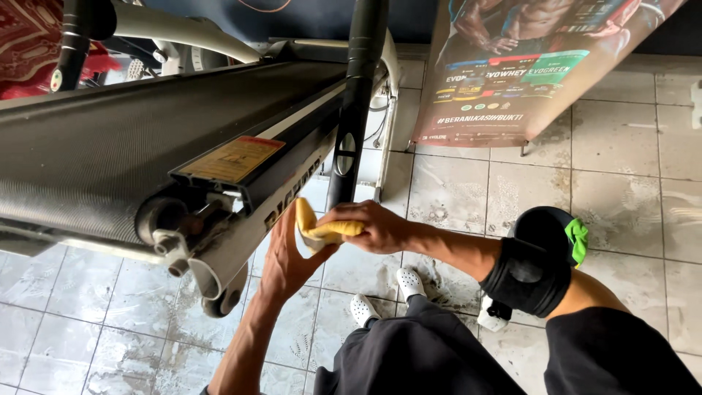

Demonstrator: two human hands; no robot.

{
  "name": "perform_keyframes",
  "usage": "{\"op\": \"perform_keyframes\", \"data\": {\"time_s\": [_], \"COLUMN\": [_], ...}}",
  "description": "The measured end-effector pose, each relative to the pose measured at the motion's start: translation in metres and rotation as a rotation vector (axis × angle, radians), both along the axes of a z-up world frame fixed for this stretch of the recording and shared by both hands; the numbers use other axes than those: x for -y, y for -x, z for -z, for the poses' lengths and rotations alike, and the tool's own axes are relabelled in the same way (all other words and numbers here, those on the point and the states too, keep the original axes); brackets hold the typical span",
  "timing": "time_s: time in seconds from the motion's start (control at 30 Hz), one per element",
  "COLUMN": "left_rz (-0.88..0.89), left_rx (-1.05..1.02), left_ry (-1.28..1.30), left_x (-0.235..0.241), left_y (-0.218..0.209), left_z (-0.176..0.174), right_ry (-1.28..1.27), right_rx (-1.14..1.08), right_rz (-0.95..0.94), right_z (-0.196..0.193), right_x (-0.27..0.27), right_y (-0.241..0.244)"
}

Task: The person retrieves a yellow cloth from a bucket, wrings it, and wipes the treadmill's handrails, console, and side panels. The person also wipes a nearby promotional stand. The cloth is used repeatedly across multiple surfaces of the treadmill.

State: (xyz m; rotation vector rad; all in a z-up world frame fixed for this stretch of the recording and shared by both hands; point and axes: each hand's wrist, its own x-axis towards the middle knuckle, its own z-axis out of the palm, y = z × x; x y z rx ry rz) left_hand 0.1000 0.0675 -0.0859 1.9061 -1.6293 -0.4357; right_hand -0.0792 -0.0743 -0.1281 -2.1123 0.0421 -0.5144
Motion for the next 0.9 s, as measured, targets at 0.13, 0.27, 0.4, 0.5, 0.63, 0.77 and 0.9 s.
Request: {"op": "perform_keyframes", "data": {"time_s": [0.13, 0.27, 0.4, 0.5, 0.63, 0.77, 0.9], "left_rz": [0.172, -0.004, 0.1, 0.161, 0.136, 0.138, 0.241], "left_rx": [-0.47, -0.74, -0.944, -0.97, -1.131, -1.186, -1.2], "left_ry": [0.062, -0.125, -0.056, 0.025, 0.127, 0.16, 0.072], "left_x": [-0.008, -0.009, -0.009, -0.009, -0.01, -0.01, -0.016], "left_y": [-0.02, -0.03, -0.034, -0.04, -0.033, -0.03, -0.036], "left_z": [0.021, 0.036, 0.06, 0.077, 0.097, 0.1, 0.092], "right_ry": [-0.122, -0.27, -0.343, -0.283, -0.242, -0.304, 0.118], "right_rx": [0.034, -0.009, 0.012, 0.08, -0.03, 0.0, 0.173], "right_rz": [-0.009, 0.109, 0.328, 0.474, 0.772, 0.732, 0.557], "right_z": [0.001, -0.005, 0.011, 0.024, 0.016, -0.006, -0.036], "right_x": [0.001, -0.001, -0.005, -0.009, -0.03, -0.062, -0.078], "right_y": [0.013, 0.018, 0.013, 0.003, -0.018, -0.014, -0.018]}}
